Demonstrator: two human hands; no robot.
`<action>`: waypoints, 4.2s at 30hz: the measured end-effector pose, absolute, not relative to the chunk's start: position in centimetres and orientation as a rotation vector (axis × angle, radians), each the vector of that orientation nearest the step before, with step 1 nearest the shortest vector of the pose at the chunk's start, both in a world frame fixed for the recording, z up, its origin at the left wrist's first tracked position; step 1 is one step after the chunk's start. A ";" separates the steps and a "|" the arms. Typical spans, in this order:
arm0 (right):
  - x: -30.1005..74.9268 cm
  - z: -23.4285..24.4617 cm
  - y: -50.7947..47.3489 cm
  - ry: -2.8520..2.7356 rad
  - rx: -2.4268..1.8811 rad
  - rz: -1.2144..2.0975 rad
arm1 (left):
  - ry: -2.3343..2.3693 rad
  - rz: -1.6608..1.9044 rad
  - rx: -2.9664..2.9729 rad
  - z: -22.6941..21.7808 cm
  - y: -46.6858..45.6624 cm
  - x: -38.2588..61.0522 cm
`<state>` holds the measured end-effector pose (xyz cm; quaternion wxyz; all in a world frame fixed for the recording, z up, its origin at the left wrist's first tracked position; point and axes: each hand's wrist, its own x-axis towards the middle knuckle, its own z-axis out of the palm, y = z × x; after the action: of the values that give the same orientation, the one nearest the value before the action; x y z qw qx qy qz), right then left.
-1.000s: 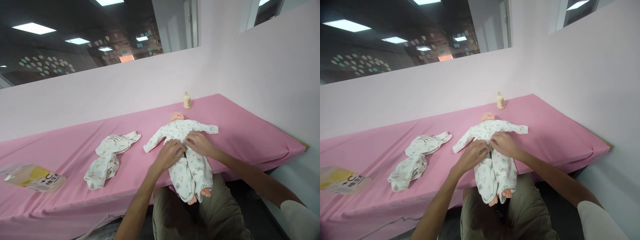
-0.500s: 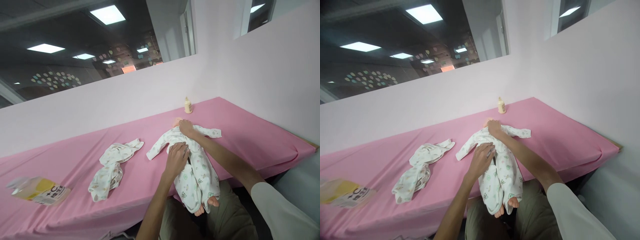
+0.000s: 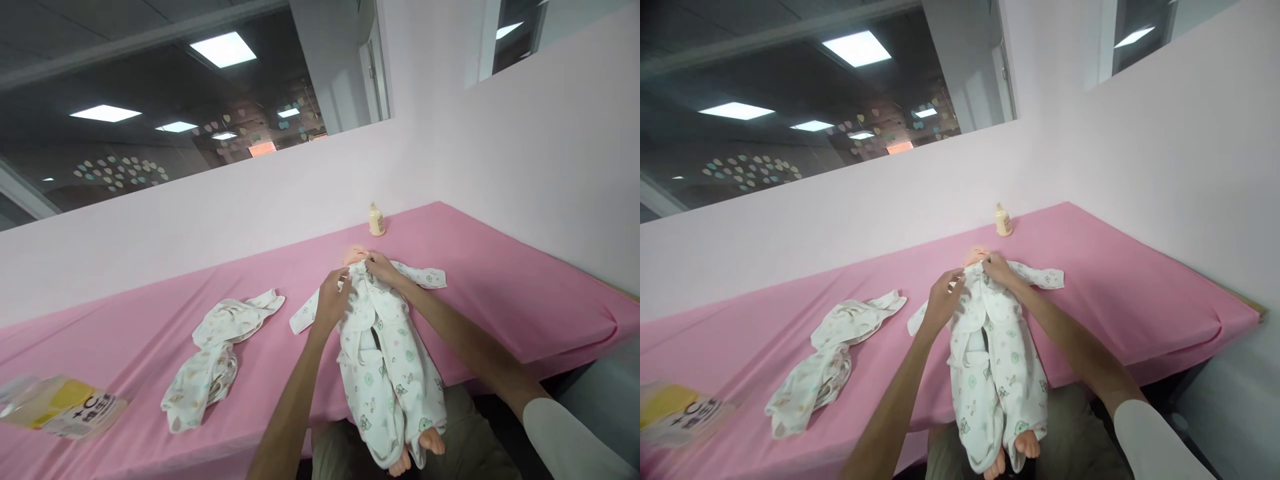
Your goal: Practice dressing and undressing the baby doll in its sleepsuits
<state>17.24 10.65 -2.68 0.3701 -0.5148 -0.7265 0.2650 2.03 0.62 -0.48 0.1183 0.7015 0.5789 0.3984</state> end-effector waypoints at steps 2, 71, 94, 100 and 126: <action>17.5 -3.3 10.9 -1.818 -1.203 0.779 | 1.729 1.144 2.128 -0.9 3.5 1.9; 19.3 -1.6 2.0 -1.966 -1.340 0.186 | 1.619 0.966 2.228 -1.1 1.3 1.2; 20.1 -0.2 3.2 -2.170 -1.306 0.285 | 1.680 0.849 2.414 -1.3 0.3 3.9; 21.6 -0.7 3.4 -1.853 -0.992 1.110 | 1.426 1.060 2.303 -1.1 0.1 3.4; 28.9 -3.9 7.1 -1.717 -1.677 0.158 | 1.852 1.372 1.356 -3.1 1.1 -11.2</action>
<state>28.86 7.10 -3.89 0.3600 -0.6506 -0.6659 0.0614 -11.24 1.07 -3.11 0.2313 0.4933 0.6738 0.4992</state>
